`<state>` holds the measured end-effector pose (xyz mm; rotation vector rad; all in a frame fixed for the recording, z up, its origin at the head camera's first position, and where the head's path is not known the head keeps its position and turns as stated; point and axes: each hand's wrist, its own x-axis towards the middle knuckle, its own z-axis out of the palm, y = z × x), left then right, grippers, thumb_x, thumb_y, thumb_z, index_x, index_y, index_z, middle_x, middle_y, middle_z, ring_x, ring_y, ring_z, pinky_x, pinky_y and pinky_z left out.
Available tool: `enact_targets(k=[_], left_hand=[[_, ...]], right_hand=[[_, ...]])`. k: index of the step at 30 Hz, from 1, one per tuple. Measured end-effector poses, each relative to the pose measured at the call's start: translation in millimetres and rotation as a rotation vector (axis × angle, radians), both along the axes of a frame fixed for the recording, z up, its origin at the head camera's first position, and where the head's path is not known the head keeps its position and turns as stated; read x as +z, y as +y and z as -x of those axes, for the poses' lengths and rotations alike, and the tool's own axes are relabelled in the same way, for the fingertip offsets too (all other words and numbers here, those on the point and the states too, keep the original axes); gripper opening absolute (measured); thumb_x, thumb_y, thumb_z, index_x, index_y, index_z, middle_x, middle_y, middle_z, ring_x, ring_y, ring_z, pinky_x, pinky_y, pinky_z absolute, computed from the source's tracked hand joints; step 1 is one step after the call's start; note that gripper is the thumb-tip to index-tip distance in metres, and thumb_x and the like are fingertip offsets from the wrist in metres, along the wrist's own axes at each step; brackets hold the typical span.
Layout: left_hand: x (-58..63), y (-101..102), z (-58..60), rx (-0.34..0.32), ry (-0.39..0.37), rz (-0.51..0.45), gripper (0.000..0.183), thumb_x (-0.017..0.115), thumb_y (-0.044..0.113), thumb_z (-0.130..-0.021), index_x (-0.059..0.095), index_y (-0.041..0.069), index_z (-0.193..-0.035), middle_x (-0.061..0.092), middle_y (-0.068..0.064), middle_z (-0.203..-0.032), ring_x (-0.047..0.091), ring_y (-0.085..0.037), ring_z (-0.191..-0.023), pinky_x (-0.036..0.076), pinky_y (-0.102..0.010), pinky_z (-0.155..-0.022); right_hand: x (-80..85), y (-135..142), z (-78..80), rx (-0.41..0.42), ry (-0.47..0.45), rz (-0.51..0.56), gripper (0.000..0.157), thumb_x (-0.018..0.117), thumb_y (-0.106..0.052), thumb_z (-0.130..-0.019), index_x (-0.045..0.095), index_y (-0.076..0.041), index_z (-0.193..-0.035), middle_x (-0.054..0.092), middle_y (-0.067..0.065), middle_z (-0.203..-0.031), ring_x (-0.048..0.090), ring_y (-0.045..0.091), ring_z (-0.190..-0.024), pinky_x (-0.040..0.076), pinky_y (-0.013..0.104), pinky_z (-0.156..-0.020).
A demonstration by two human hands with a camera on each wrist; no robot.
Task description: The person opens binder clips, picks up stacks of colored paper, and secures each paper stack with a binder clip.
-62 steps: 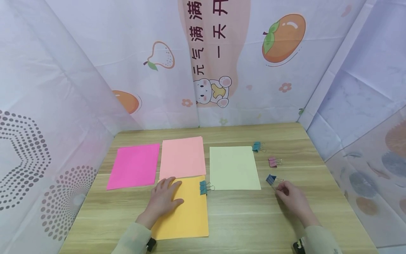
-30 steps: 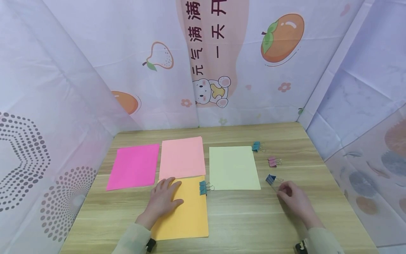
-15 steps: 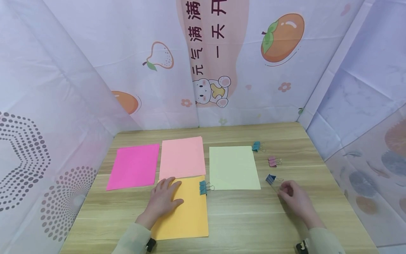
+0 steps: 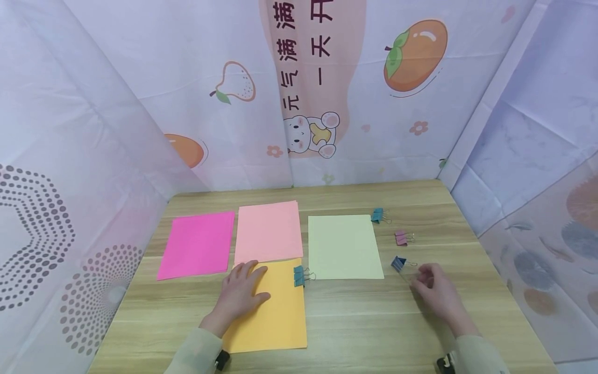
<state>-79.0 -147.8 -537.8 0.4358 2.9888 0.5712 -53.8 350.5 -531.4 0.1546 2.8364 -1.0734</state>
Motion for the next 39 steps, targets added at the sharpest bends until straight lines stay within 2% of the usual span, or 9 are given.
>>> enact_targets(k=[5, 11, 13, 15, 21, 29, 39], left_hand=[[0.0, -0.1, -0.1, 0.002, -0.003, -0.001, 0.060, 0.079, 0.034, -0.089, 0.058, 0.014, -0.142, 0.044, -0.014, -0.152, 0.033, -0.049, -0.140, 0.030, -0.069, -0.106], [1.1, 0.0, -0.5, 0.001, -0.001, -0.001, 0.060, 0.079, 0.034, -0.088, 0.058, 0.013, -0.141, 0.044, -0.014, -0.151, 0.034, -0.049, -0.140, 0.030, -0.069, -0.106], [1.4, 0.0, -0.5, 0.002, 0.001, -0.005, 0.060, 0.079, 0.033, -0.088, 0.059, 0.013, -0.141, 0.045, -0.014, -0.151, 0.034, -0.049, -0.140, 0.030, -0.070, -0.105], [1.3, -0.1, -0.5, 0.003, 0.000, -0.006, 0.060, 0.079, 0.033, -0.088, 0.058, 0.013, -0.141, 0.045, -0.015, -0.151, 0.034, -0.049, -0.140, 0.030, -0.070, -0.106], [0.5, -0.5, -0.8, 0.007, -0.005, 0.006, 0.061, 0.079, 0.034, -0.088, 0.058, 0.014, -0.141, 0.044, -0.014, -0.152, 0.033, -0.049, -0.141, 0.030, -0.070, -0.106], [0.2, -0.4, -0.4, 0.002, -0.003, 0.003, 0.060, 0.079, 0.034, -0.089, 0.058, 0.014, -0.141, 0.044, -0.014, -0.152, 0.034, -0.049, -0.140, 0.030, -0.069, -0.106], [-1.2, -0.5, 0.1, 0.004, -0.007, 0.007, 0.060, 0.079, 0.034, -0.088, 0.058, 0.015, -0.142, 0.044, -0.013, -0.152, 0.033, -0.049, -0.141, 0.029, -0.069, -0.107]], right_hand=[[0.2, 1.2, -0.1, -0.012, -0.008, 0.019, 0.060, 0.068, -0.024, -0.099, 0.039, 0.013, -0.135, 0.059, 0.028, -0.118, 0.062, 0.041, -0.106, 0.053, 0.034, -0.078], [-1.0, 2.2, -1.5, -0.016, -0.005, 0.048, 0.070, 0.068, -0.027, -0.099, 0.032, 0.015, -0.142, 0.052, 0.035, -0.128, 0.059, 0.048, -0.111, 0.056, 0.053, -0.085], [-0.8, 2.4, -1.0, -0.008, 0.003, 0.054, 0.071, 0.068, -0.026, -0.099, 0.031, 0.016, -0.143, 0.050, 0.036, -0.129, 0.058, 0.050, -0.111, 0.055, 0.057, -0.087], [-1.0, 2.7, -0.1, 0.000, 0.013, 0.049, 0.071, 0.069, -0.024, -0.099, 0.031, 0.016, -0.144, 0.050, 0.036, -0.129, 0.059, 0.049, -0.110, 0.056, 0.052, -0.085], [-1.9, 3.7, 2.8, 0.022, 0.029, 0.040, 0.072, 0.071, -0.019, -0.096, 0.031, 0.016, -0.145, 0.051, 0.033, -0.126, 0.061, 0.043, -0.105, 0.052, 0.025, -0.073], [-3.6, 3.3, 4.2, 0.049, 0.052, 0.029, 0.075, 0.075, -0.014, -0.092, 0.032, 0.016, -0.146, 0.052, 0.033, -0.123, 0.062, 0.037, -0.099, 0.053, 0.024, -0.069], [-5.4, 2.3, 6.3, 0.071, 0.064, 0.032, 0.076, 0.075, -0.013, -0.092, 0.032, 0.017, -0.146, 0.051, 0.036, -0.128, 0.063, 0.033, -0.096, 0.052, 0.024, -0.070]])
